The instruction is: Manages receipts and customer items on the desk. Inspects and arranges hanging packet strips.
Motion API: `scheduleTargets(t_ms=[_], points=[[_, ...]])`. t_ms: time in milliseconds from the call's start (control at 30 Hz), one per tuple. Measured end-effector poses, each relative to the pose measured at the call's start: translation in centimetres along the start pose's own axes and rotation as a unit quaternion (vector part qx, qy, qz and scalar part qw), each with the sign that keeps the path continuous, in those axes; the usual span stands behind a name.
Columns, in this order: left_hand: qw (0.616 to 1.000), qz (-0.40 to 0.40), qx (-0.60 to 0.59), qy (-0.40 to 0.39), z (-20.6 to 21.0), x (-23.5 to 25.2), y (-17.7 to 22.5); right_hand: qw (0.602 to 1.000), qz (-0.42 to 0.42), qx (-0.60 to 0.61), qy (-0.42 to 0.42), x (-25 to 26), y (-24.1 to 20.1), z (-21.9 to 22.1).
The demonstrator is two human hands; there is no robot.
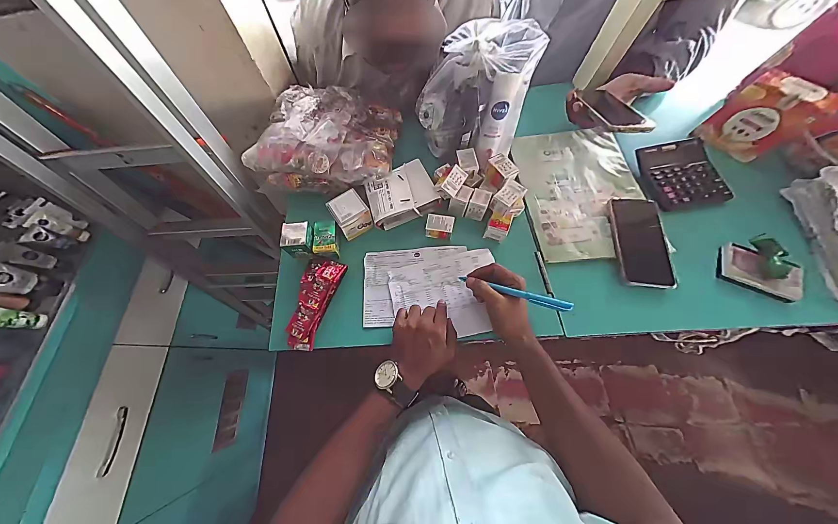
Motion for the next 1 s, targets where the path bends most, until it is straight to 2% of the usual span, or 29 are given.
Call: scheduleTargets(t_ms=[200,1000], points=[[0.997,0.028,-0.019,0.072,0.31,-0.33,-0.44,1.000,-0.012,0.013,-0.005,0.07,-0.20,0.02],[0.997,0.000,-0.023,0.073,0.36,-0.49,-0.63,1.000,0.008,-0.005,0.008,-0.29,-0.17,0.06]])
Point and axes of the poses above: each hand's wrist, its own x-axis towards the middle knuckle, its own z-axis out of the palm, y = z × x, the point moved 9 cm from there along x, towards the middle knuckle, and after that the axes turned 6 degrees about -y, right-handed, at the moved point
